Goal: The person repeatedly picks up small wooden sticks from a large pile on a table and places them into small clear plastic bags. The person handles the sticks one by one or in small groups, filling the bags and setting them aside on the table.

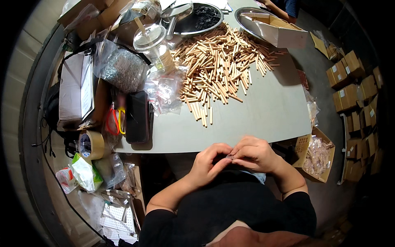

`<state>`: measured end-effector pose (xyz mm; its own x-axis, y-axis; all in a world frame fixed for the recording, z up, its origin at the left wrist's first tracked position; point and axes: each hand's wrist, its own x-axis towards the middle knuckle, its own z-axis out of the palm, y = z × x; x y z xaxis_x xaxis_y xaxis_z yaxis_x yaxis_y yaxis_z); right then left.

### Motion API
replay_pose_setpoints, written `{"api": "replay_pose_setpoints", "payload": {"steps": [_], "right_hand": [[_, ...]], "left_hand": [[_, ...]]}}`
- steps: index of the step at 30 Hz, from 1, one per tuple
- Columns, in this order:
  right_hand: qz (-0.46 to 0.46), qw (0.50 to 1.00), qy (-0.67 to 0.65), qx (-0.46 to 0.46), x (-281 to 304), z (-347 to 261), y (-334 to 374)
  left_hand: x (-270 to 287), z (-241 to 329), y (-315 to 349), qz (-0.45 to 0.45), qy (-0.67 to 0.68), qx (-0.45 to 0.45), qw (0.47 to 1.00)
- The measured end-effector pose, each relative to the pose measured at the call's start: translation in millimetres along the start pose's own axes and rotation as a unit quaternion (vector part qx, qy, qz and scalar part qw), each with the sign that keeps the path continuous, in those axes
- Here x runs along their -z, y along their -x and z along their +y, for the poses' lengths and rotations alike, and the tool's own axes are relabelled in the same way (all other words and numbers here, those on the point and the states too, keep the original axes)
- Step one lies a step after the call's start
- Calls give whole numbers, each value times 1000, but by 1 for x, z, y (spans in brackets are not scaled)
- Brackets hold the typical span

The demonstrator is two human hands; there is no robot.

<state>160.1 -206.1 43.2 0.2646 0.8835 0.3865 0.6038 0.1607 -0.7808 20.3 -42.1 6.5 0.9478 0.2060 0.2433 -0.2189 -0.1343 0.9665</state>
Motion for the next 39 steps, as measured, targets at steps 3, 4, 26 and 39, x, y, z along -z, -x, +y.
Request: {"api": "replay_pose_setpoints", "payload": {"steps": [3,4,26,39], "right_hand": [[-3,991,-35,-127,0,-9,2],[-8,993,-40,-109,0,-8,1],[215,781,359,-465,137,-31,219],[23,964,255,-76,20,46,-12]], "left_hand": [[3,2,-3,8,-73,-62,995],[3,4,-3,12,-79,-69,994],[105,-34,-50,80,-575,64,812],[65,-27,31,32,-579,36,814]]}}
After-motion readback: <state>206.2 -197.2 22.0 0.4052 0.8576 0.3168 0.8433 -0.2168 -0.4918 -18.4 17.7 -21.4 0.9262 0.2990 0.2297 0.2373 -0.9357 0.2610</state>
